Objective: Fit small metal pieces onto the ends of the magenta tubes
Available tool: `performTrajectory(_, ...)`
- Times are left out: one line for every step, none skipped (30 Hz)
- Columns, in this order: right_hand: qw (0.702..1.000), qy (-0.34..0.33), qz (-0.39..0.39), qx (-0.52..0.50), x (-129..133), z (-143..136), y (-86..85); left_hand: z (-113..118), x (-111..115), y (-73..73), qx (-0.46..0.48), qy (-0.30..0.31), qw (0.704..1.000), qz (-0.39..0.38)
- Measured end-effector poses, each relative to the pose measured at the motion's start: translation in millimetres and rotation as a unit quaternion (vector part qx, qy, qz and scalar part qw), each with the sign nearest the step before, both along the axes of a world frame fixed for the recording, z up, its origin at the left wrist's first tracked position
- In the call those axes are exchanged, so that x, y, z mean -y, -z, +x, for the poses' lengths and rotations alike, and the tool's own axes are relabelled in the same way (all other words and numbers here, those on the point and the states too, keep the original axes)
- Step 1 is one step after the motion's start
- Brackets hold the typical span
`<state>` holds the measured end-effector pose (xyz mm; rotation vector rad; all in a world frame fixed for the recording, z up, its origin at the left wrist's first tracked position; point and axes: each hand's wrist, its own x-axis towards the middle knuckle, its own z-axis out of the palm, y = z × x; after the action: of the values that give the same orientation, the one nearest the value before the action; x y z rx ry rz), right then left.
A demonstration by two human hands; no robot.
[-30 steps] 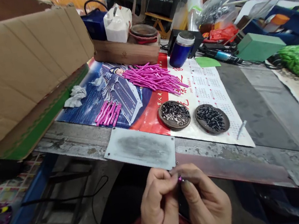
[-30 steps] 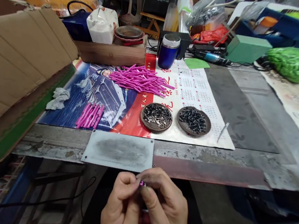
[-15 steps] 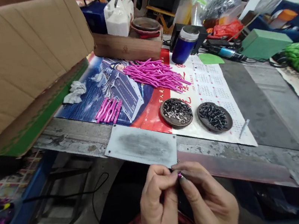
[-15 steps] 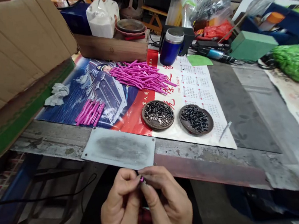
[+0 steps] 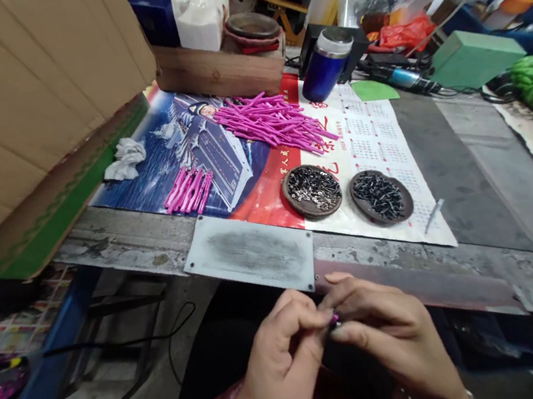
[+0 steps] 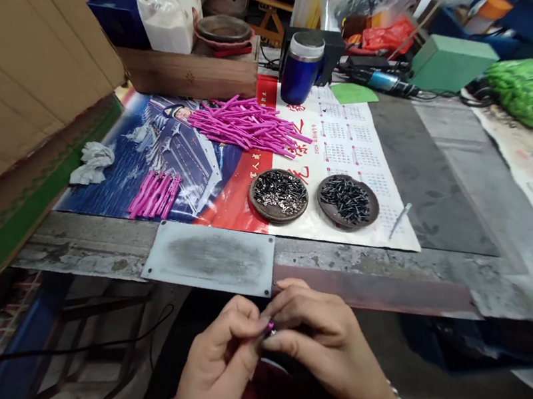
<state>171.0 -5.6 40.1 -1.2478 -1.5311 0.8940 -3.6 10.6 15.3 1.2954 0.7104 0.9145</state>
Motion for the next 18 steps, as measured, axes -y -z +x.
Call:
performTrajectory(1.000,0.020,-0.007,-0.019,1,-4,2.5,0,0,0.2,-0.004,-0.010,1.000,0.008)
performTrajectory(0.998,0.042,-0.014,-0.039,2,-9,5.2,0,0,0.7,-0.009,-0.023,1.000,0.019)
performTrajectory(0.996,0.067,-0.021,-0.057,4,-15,7.9,1,1,1.5,-0.013,-0.039,0.999,0.033)
performTrajectory(0.993,0.094,-0.025,-0.071,6,-21,10.6,2,1,2.5,-0.018,-0.055,0.997,0.047)
performTrajectory(0.989,0.122,-0.025,-0.077,8,-28,13.1,3,2,3.6,-0.023,-0.070,0.995,0.060)
performTrajectory(0.986,0.149,-0.018,-0.074,10,-34,15.5,4,3,4.6,-0.029,-0.084,0.993,0.073)
performTrajectory(0.983,0.175,-0.005,-0.060,13,-39,17.6,5,5,5.6,-0.034,-0.098,0.991,0.086)
performTrajectory(0.979,0.198,0.016,-0.040,15,-44,19.5,6,7,6.4,-0.039,-0.109,0.988,0.099)
performTrajectory(0.975,0.216,0.040,-0.017,16,-47,21.2,7,9,7.0,-0.042,-0.120,0.986,0.109)
performTrajectory(0.972,0.226,0.064,0.007,17,-50,22.8,8,11,7.6,-0.043,-0.128,0.984,0.117)
performTrajectory(0.969,0.230,0.085,0.030,18,-53,24.4,9,13,8.0,-0.042,-0.133,0.983,0.123)
performTrajectory(0.967,0.227,0.102,0.048,18,-54,26.0,10,15,8.3,-0.041,-0.135,0.982,0.128)
performTrajectory(0.966,0.221,0.117,0.061,19,-56,27.7,11,16,8.3,-0.040,-0.135,0.981,0.132)
performTrajectory(0.966,0.215,0.129,0.067,19,-58,29.4,11,17,8.0,-0.039,-0.134,0.981,0.137)
performTrajectory(0.966,0.209,0.138,0.069,19,-59,31.2,11,18,7.3,-0.038,-0.133,0.980,0.140)
performTrajectory(0.966,0.202,0.144,0.066,19,-59,32.9,11,18,6.2,-0.038,-0.131,0.981,0.141)
performTrajectory(0.969,0.190,0.144,0.065,18,-56,34.3,10,18,4.8,-0.038,-0.126,0.982,0.137)
performTrajectory(0.973,0.173,0.136,0.071,18,-50,35.3,10,18,3.2,-0.039,-0.118,0.984,0.124)
